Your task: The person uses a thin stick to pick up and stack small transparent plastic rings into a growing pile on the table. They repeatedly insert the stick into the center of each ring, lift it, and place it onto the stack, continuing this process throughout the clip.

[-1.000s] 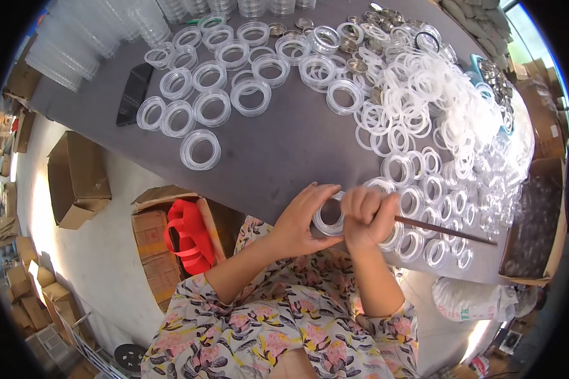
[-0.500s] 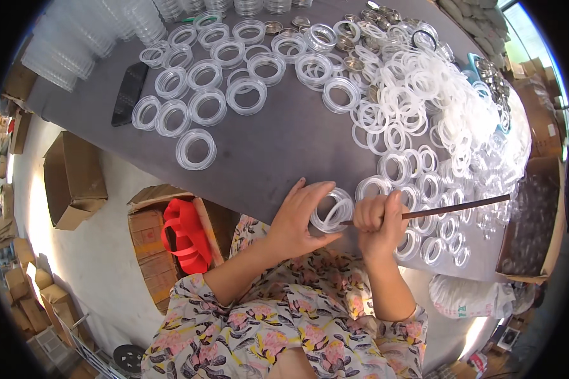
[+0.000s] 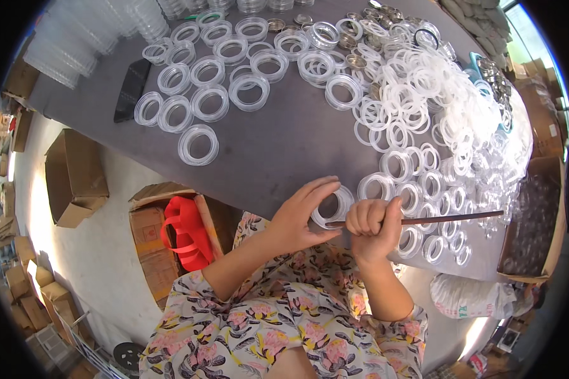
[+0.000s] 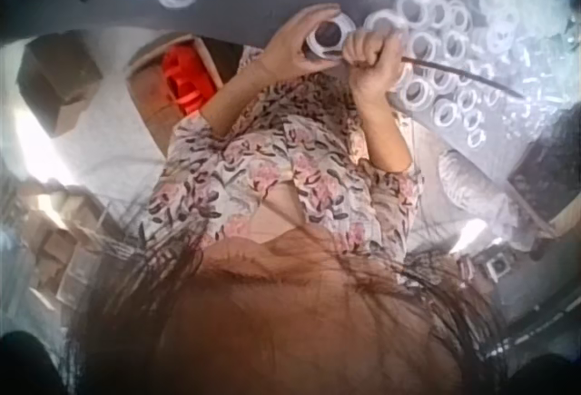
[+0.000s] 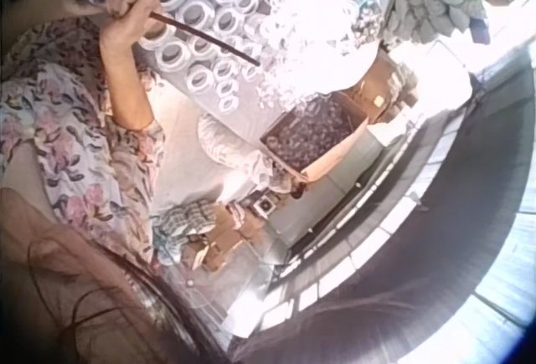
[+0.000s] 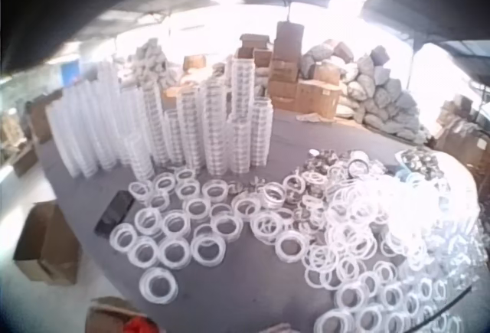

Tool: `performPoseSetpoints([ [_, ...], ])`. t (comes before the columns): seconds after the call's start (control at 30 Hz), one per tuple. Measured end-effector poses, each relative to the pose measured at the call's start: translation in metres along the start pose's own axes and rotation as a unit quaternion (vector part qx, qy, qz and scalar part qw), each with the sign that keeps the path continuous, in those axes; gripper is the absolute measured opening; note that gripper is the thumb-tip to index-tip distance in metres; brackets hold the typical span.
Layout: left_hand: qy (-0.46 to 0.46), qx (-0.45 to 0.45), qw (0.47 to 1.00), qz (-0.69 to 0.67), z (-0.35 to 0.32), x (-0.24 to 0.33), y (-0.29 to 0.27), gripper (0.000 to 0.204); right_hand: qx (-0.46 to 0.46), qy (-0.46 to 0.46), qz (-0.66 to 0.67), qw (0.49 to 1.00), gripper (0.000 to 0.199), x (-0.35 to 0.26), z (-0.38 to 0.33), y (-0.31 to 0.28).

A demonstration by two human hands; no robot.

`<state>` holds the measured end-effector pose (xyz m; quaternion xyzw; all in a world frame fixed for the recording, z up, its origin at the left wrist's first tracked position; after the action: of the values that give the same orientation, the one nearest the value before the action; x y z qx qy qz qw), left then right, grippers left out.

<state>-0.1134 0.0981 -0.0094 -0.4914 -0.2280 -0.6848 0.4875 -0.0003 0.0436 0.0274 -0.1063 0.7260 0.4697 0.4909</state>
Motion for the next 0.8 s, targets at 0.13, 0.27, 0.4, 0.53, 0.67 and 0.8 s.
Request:
performPoseSetpoints([
  [0.13, 0.009, -0.004, 1.0, 0.012, 0.006, -0.007, 0.001, 0.068, -0.021, 0.022, 0.064, 0.997, 0.053, 0.013, 0.015, 0.003],
  [0.27, 0.03, -0.007, 0.998, 0.054, 0.008, -0.006, -0.002, 0.066, -0.046, 0.039, 0.035, 0.998, 0.054, 0.008, 0.019, 0.008],
  [0.4, 0.08, 0.052, 0.994, 0.045, -0.001, -0.008, -0.009, 0.063, -0.067, 0.012, 0.031, 0.997, 0.054, -0.006, 0.016, 0.007],
  [0.53, 0.154, 0.057, 0.983, 0.08, -0.004, -0.002, -0.015, 0.061, -0.055, 0.014, 0.012, 0.998, 0.055, -0.007, 0.017, 0.004],
  [0.67, 0.158, 0.048, 0.979, 0.117, -0.005, 0.003, -0.021, 0.052, -0.063, 0.024, 0.019, 0.998, 0.054, -0.005, 0.015, 0.003],
  [0.8, 0.123, -0.03, 0.987, 0.103, -0.004, -0.002, -0.019, 0.036, -0.067, 0.03, 0.031, 0.997, 0.053, -0.001, 0.015, 0.007],
])
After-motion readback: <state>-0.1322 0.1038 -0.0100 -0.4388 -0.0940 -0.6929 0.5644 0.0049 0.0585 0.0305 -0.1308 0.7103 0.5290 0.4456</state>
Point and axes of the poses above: each hand's wrist, its own z-axis towards the middle knuckle, its own y-axis out of the palm, x = y × z, the point moved 4 cm from there along z, towards the middle knuckle, and after that the axes turned 14 degrees about x, right-handed, at the moved point
